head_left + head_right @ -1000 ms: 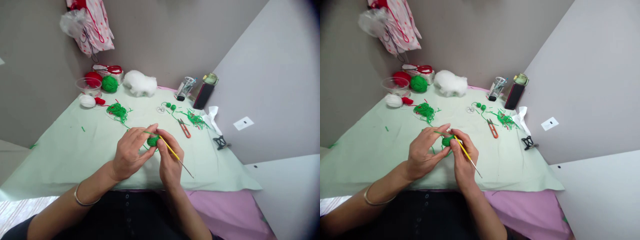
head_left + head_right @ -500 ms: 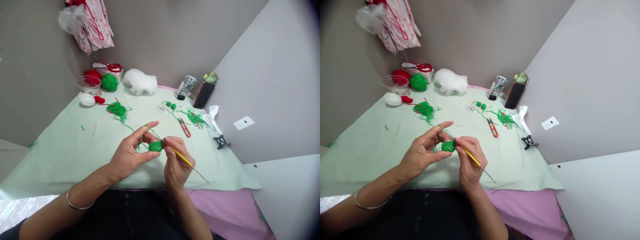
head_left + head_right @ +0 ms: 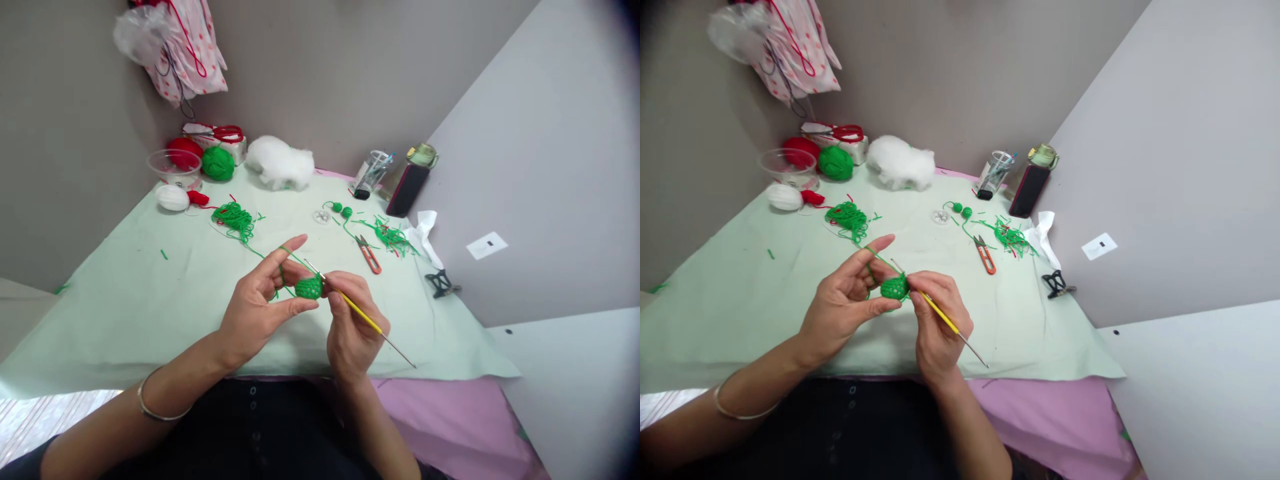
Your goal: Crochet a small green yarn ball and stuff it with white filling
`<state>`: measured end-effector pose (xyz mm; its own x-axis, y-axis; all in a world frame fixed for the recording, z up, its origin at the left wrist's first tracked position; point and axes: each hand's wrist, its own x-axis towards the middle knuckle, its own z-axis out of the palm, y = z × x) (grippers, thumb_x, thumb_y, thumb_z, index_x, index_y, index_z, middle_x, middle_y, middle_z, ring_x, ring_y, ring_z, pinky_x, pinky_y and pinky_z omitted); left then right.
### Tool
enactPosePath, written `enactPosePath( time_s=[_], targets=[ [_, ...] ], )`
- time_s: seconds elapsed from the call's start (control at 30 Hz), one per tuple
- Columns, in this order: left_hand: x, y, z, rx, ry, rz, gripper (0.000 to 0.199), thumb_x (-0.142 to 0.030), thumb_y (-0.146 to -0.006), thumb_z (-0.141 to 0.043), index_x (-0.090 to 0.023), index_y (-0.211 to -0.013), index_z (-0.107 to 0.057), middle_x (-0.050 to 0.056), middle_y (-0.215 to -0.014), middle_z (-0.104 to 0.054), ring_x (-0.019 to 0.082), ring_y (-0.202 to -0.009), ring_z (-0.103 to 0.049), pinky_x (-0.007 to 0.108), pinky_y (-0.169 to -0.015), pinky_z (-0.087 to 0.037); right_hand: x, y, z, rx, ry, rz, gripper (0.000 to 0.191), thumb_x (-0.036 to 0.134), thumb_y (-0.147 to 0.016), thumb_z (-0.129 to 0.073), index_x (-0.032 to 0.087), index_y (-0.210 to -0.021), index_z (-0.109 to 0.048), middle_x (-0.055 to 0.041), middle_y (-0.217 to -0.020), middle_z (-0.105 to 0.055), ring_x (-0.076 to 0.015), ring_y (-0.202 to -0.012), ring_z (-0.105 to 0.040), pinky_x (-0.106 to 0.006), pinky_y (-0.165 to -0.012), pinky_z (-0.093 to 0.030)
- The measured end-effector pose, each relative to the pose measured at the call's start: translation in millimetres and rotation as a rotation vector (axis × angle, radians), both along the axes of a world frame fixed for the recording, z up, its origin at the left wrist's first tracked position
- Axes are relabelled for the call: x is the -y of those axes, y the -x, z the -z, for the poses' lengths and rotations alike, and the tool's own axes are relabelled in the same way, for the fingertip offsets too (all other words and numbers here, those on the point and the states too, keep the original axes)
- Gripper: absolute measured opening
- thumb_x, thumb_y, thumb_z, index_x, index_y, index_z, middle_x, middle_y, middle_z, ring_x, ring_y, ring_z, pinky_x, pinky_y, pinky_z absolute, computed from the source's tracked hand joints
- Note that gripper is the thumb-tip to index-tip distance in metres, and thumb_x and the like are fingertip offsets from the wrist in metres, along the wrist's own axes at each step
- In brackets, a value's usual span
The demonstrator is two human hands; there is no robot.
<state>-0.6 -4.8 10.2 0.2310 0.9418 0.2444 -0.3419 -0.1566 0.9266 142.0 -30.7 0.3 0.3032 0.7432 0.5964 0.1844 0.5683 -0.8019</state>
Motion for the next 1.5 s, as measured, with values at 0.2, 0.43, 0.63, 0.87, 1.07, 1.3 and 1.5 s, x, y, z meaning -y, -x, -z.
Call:
enactPosePath(
  time_s=[0.2, 0.43, 0.63, 0.87, 1.07, 1.3, 1.5],
  targets=[
    [-1, 4, 3.9, -0.201, -0.140, 0.021, 0.056, -0.021, -0.084, -0.082, -0.028, -0.137, -0.066, 0.002, -0.100, -0.072, 0.020, -0.109, -0.067, 0.036, -0.108, -0.049, -2, -2, 5.5, -0.051, 0.012, 0.002, 0.020, 0.020, -0.096, -0.066, 0.032, -0.102, -0.080, -0.0031, -0.094, -0.078, -0.0211, -0.091, -0.072, -0.038, -0.076, -0.059],
    [0, 5, 1.8, -0.140, -0.031, 0.072, 0.070, -0.020, -0.080, -0.086, -0.028, -0.144, -0.059, 0.000, -0.101, -0.070, 0.020, -0.115, -0.067, 0.038, -0.117, -0.043, 0, -1, 6.4, -0.040, -0.020, -0.046, 0.025, 0.017, -0.097, -0.064, 0.034, -0.106, -0.080, -0.0023, -0.100, -0.080, -0.0206, -0.097, -0.073, -0.039, -0.082, -0.060],
    [-1, 2, -2.6, -0.103, 0.052, 0.082, 0.086, -0.015, -0.076, -0.087, -0.026, -0.153, -0.050, -0.002, -0.092, -0.067, 0.020, -0.105, -0.066, 0.037, -0.107, -0.046, 5, 5, 7.9, -0.026, -0.079, 0.066, 0.030, 0.013, -0.097, -0.063, 0.036, -0.109, -0.079, -0.0030, -0.104, -0.079, -0.0211, -0.097, -0.073, -0.040, -0.081, -0.059],
    [-3, 4, -4.9, -0.175, -0.008, 0.045, 0.086, -0.017, -0.074, -0.088, -0.023, -0.151, -0.051, -0.003, -0.087, -0.068, 0.018, -0.093, -0.064, 0.034, -0.095, -0.045, 0, -3, 10.5, -0.171, -0.044, -0.108, 0.015, 0.030, -0.098, -0.065, 0.034, -0.102, -0.079, -0.0036, -0.097, -0.079, -0.0205, -0.091, -0.071, -0.037, -0.076, -0.058],
    [-5, 9, -6.4, -0.320, -0.151, 0.012, 0.083, -0.019, -0.078, -0.087, -0.024, -0.151, -0.049, -0.003, -0.090, -0.069, 0.018, -0.096, -0.066, 0.034, -0.096, -0.045, -8, -20, 2.2, -0.358, 0.118, -0.351, 0.012, 0.039, -0.095, -0.070, 0.029, -0.095, -0.076, -0.0015, -0.088, -0.080, -0.0143, -0.069, -0.067, -0.030, -0.066, -0.056],
    [-4, 11, -8.2, -0.375, -0.184, 0.090, 0.077, -0.016, -0.082, -0.081, -0.025, -0.151, -0.047, -0.002, -0.094, -0.070, 0.018, -0.100, -0.069, 0.034, -0.096, -0.050, -11, -45, -7.4, -0.233, 0.186, -0.552, 0.016, 0.033, -0.102, -0.059, 0.025, -0.100, -0.073, -0.0027, -0.093, -0.081, -0.0151, -0.072, -0.074, -0.032, -0.070, -0.061],
    [-5, 15, -6.2, -0.517, -0.232, 0.082, 0.077, -0.018, -0.085, -0.078, -0.024, -0.154, -0.043, -0.003, -0.093, -0.071, 0.015, -0.087, -0.061, 0.030, -0.089, -0.049, -8, -57, -15.7, -0.015, 0.167, -0.540, 0.019, 0.028, -0.105, -0.054, 0.025, -0.106, -0.072, -0.0037, -0.099, -0.080, -0.0162, -0.078, -0.076, -0.033, -0.073, -0.062]
  ],
)
